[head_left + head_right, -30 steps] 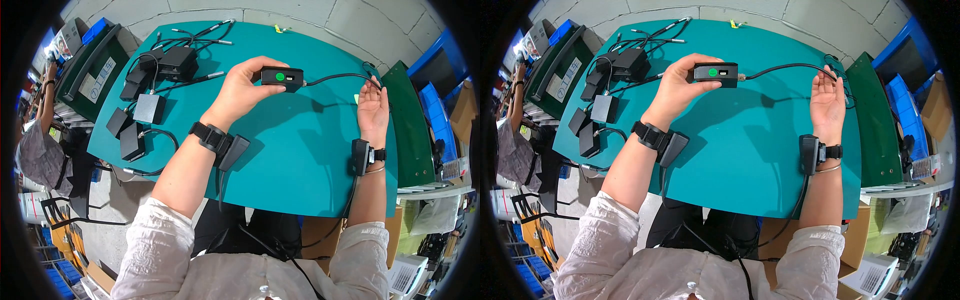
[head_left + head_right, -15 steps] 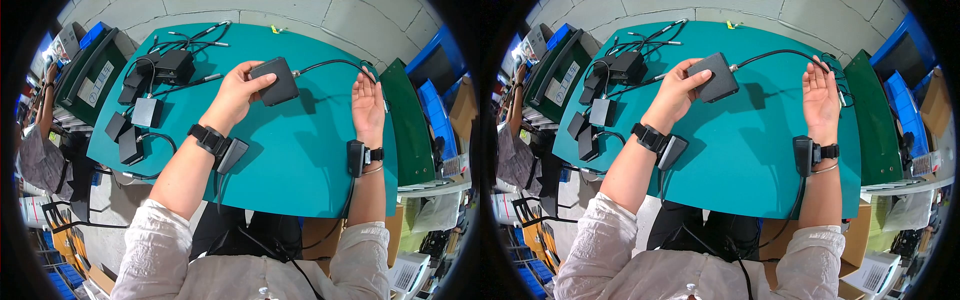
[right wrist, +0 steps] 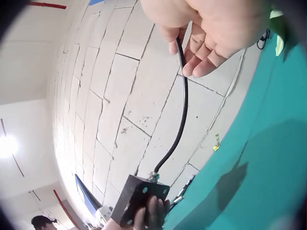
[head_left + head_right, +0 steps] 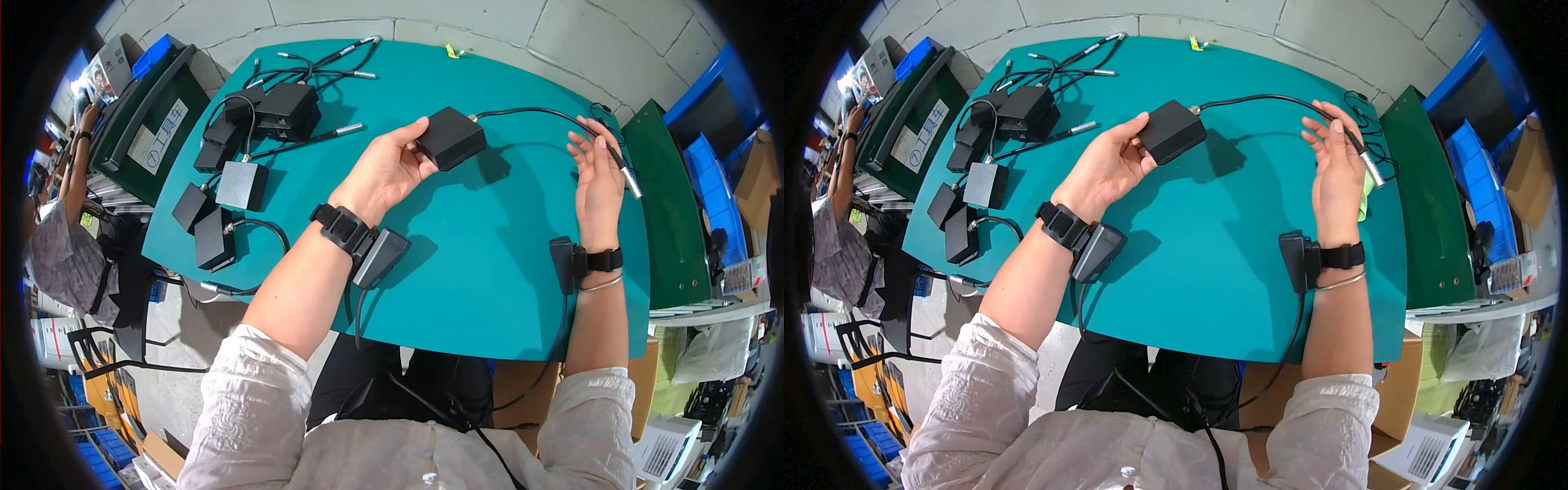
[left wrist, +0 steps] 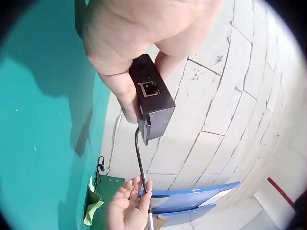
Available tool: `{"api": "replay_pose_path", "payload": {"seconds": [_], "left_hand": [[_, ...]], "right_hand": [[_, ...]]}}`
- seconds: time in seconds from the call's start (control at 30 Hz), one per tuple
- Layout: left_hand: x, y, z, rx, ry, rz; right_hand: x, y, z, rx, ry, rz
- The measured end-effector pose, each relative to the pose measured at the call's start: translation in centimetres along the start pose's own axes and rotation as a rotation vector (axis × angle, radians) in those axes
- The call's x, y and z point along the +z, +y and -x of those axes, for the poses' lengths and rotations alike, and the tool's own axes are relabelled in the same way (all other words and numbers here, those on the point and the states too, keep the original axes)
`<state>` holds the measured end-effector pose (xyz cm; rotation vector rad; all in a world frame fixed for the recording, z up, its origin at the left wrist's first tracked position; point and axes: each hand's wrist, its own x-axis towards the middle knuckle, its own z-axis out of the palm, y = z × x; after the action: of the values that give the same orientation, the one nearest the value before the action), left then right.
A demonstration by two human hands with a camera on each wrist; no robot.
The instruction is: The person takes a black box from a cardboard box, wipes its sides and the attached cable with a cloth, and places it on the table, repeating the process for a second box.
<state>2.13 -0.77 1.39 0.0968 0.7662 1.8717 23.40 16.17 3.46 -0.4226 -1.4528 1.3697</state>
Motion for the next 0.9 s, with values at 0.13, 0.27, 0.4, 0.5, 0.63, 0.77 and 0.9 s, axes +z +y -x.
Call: {"api": "replay_pose_path", "payload": {"seconds": [0.13, 0.27, 0.4, 0.5, 0.63, 0.77, 0.9], "left_hand": [[-1.5, 0.3, -0.9, -0.029, -0.097, -0.012], [-0.3, 0.2, 0.1, -0.050, -0.225, -0.057], [-0.2, -0.6, 0.5, -0.107, -0.244, -0.184], [-0.2, -1.1, 0.3, -0.125, -0.182, -0.273], [0.0, -1.8, 0.4, -0.056, -0.222, -0.238], [0.1, -2.0, 0.4, -0.064, -0.226, -0.274], [0.2, -2.0, 0.7, -0.098, -0.234, -0.259]], "right_hand": [[1.3, -0.5, 0.9, -0.184, -0.107, 0.374], [2.6, -0.1, 1.7, -0.361, -0.178, 0.805], [4.2, -1.5, 3.4, -0.390, -0.315, 1.095], [4.7, -2.1, 4.0, -0.305, -0.455, 1.177], [4.6, -1.9, 4.2, -0.462, -0.590, 1.183], [4.8, -1.9, 4.3, -0.523, -0.617, 1.236], [4.9, -2.5, 4.1, -0.435, -0.626, 1.209]]}}
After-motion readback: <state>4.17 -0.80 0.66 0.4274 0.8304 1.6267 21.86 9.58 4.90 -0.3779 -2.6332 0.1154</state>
